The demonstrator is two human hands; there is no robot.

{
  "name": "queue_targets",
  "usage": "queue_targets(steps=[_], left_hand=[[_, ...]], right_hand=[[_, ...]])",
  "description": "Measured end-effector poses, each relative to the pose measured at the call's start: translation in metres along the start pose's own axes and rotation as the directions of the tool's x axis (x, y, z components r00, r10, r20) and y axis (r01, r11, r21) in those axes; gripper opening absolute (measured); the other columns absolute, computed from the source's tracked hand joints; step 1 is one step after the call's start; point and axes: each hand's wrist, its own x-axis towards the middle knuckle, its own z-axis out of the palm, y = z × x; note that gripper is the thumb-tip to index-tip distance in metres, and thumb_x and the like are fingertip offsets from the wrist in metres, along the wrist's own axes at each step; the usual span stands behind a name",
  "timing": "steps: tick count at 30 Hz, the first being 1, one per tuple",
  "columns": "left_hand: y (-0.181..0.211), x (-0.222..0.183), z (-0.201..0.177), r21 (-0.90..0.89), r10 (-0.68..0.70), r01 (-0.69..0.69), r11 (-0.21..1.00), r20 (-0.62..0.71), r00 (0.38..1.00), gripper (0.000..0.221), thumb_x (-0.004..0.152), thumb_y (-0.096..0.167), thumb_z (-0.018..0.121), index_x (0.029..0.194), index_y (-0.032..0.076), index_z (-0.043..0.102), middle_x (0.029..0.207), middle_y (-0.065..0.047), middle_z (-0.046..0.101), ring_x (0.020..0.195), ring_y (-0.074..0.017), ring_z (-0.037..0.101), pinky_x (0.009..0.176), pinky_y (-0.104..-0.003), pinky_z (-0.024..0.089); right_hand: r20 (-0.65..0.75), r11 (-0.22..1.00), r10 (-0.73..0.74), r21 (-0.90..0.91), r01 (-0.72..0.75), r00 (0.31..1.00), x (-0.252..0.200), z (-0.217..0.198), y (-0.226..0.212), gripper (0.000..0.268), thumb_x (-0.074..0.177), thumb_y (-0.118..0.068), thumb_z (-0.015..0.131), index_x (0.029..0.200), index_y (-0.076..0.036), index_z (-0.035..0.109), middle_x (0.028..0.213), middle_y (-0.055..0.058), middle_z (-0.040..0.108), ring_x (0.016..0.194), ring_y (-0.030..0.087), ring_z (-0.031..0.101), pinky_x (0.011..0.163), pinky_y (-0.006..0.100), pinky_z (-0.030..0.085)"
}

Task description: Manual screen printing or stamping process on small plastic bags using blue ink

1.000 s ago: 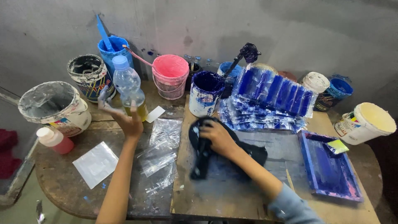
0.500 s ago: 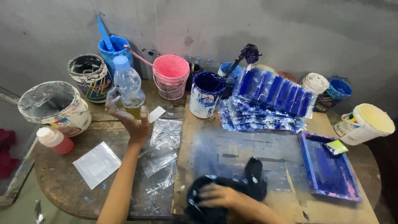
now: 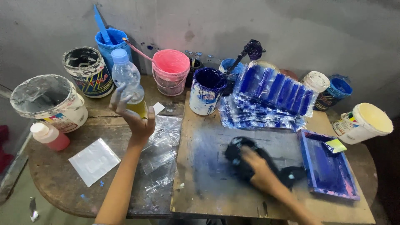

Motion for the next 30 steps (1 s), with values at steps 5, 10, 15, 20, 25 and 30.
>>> queue_targets(steps=[5, 10, 15, 20, 25, 30], left_hand=[[-0.008, -0.016, 0.001, -0.006, 0.04, -0.039, 0.999, 0.095, 0.995, 0.052, 0.089, 0.024, 0.059, 0.132, 0.01, 0.032, 0.143, -0.023, 0.032, 0.134, -0.0401, 0.035, 0.111, -0.056, 0.032], [-0.009, -0.02, 0.007, 0.004, 0.097, -0.099, 0.995, 0.118, 0.988, 0.044, 0.09, 0.021, 0.059, 0.127, 0.01, 0.039, 0.141, -0.02, 0.045, 0.129, -0.0338, 0.044, 0.106, -0.05, 0.036], [-0.017, -0.031, 0.01, 0.101, 0.094, -0.112, 0.989, 0.165, 0.982, 0.041, 0.09, 0.027, 0.058, 0.124, 0.009, 0.042, 0.133, -0.019, 0.044, 0.125, -0.0349, 0.041, 0.104, -0.051, 0.034], [-0.042, -0.045, 0.021, 0.038, 0.137, -0.149, 0.988, 0.234, 0.962, 0.033, 0.096, 0.034, 0.057, 0.119, 0.012, 0.051, 0.133, -0.012, 0.057, 0.118, -0.0322, 0.052, 0.101, -0.046, 0.037], [-0.034, -0.058, 0.035, -0.032, 0.149, -0.153, 0.988, 0.495, 0.856, 0.028, 0.089, 0.024, 0.062, 0.117, 0.019, 0.067, 0.125, -0.007, 0.064, 0.118, -0.0269, 0.06, 0.1, -0.044, 0.044], [0.003, -0.061, 0.038, -0.022, 0.189, -0.24, 0.971, 0.684, 0.704, 0.03, 0.092, 0.033, 0.06, 0.118, 0.022, 0.071, 0.127, -0.008, 0.068, 0.118, -0.0249, 0.063, 0.108, -0.047, 0.039]], right_hand=[[0.273, 0.784, -0.62, 0.192, 0.59, 0.735, -0.014, 0.025, -0.098, 0.094, 0.074, 0.011, 0.077, 0.157, -0.007, 0.036, 0.16, 0.029, 0.033, 0.15, 0.042, 0.031, 0.121, 0.057, 0.023], [0.32, 0.726, -0.685, 0.228, 0.649, 0.654, 0.018, 0.041, -0.104, 0.064, 0.096, -0.024, 0.053, 0.156, -0.008, 0.038, 0.158, 0.028, 0.039, 0.148, 0.043, 0.034, 0.117, 0.058, 0.028], [0.205, 0.769, -0.636, 0.1, 0.631, 0.744, 0.067, 0.041, -0.104, 0.063, 0.096, -0.031, 0.059, 0.154, -0.011, 0.042, 0.158, 0.027, 0.039, 0.148, 0.042, 0.036, 0.117, 0.058, 0.028], [-0.107, 0.796, -0.605, -0.067, 0.602, 0.789, 0.13, 0.037, -0.103, 0.054, 0.092, -0.025, 0.067, 0.144, -0.014, 0.057, 0.145, 0.021, 0.055, 0.138, 0.039, 0.05, 0.115, 0.05, 0.04], [-0.236, 0.854, -0.518, -0.094, 0.511, 0.822, 0.14, 0.038, -0.098, 0.041, 0.094, -0.035, 0.066, 0.131, -0.018, 0.068, 0.133, 0.012, 0.063, 0.131, 0.032, 0.057, 0.112, 0.043, 0.045], [-0.298, 0.917, -0.398, -0.113, 0.382, 0.868, 0.144, 0.035, -0.079, 0.05, 0.08, -0.014, 0.071, 0.13, -0.013, 0.069, 0.127, 0.015, 0.067, 0.128, 0.034, 0.06, 0.111, 0.044, 0.048]])
